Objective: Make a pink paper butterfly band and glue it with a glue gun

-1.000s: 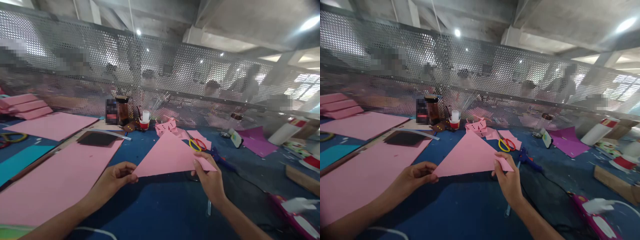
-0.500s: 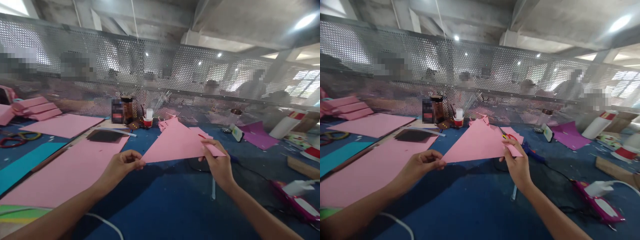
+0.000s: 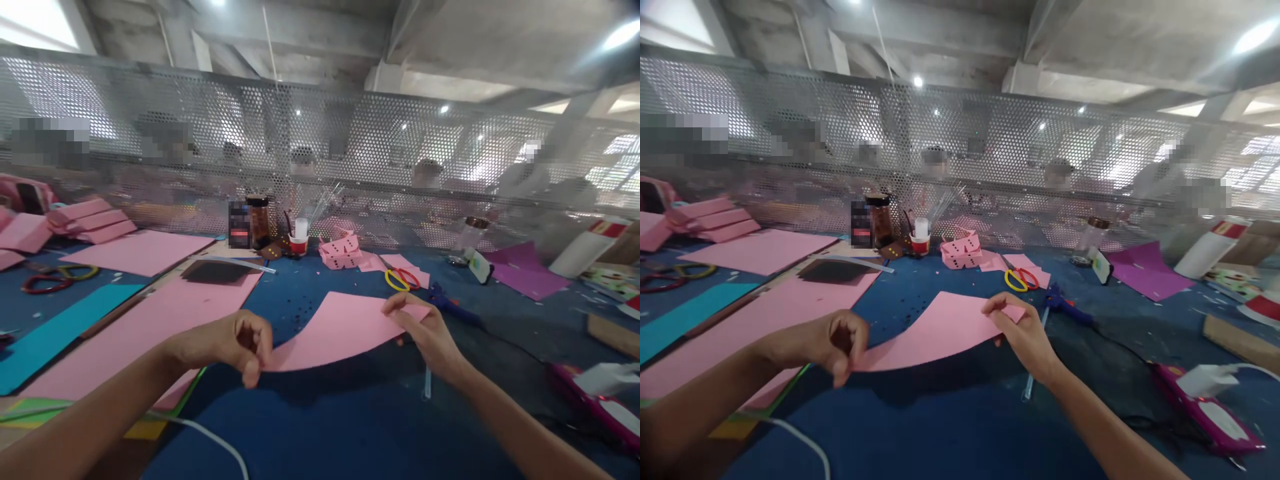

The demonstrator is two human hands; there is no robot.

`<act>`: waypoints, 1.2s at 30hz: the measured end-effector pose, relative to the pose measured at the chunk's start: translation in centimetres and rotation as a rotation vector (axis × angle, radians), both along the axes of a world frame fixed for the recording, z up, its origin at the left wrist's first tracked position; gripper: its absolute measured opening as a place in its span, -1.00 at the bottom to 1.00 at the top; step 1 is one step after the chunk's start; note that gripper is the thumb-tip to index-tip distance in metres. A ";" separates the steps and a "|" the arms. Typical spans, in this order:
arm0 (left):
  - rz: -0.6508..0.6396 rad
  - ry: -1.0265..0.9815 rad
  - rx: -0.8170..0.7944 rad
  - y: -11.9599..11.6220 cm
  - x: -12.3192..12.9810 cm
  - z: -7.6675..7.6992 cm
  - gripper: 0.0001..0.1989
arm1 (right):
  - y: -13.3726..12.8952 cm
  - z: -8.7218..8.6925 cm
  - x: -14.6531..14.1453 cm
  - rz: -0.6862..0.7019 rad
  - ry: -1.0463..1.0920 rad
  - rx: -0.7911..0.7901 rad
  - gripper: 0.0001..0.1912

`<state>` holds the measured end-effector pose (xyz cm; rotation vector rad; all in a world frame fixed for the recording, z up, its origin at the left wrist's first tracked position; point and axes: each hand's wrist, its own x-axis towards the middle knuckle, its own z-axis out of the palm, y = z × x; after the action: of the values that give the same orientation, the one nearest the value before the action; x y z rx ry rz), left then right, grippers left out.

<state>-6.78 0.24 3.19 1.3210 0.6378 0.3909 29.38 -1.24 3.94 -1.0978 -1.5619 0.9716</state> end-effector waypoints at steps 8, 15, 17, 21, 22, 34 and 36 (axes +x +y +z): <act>-0.294 0.226 -0.180 -0.7 0.1 0.2 -0.75 | -0.1 -1.1 -1.3 0.201 -0.208 -0.251 -0.86; -0.189 0.261 -0.043 0.4 0.3 -0.7 -0.79 | 0.7 -2.3 -1.3 0.132 -0.259 -0.318 -0.84; -0.151 0.256 -0.027 0.5 0.4 -0.7 -0.79 | 0.8 -2.5 -1.3 0.117 -0.254 -0.320 -0.82; -0.084 0.214 0.019 0.7 0.3 -0.9 -0.79 | 0.9 -2.4 -1.3 0.063 -0.181 -0.303 -0.81; -0.069 0.206 0.030 0.8 0.2 -1.0 -0.79 | 0.9 -2.2 -1.3 0.049 -0.160 -0.291 -0.81; 0.417 0.491 0.616 1.4 1.5 -1.7 -0.75 | 0.7 -0.8 -0.7 -0.058 -0.097 -0.197 -0.86; 0.456 0.595 0.863 1.5 1.9 -2.2 -0.77 | 0.8 -1.1 -0.8 -0.049 -0.105 -0.200 -0.87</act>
<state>-4.90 1.74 0.94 2.1484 1.3760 0.6962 28.61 -0.44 2.83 -1.3393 -1.5386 1.0692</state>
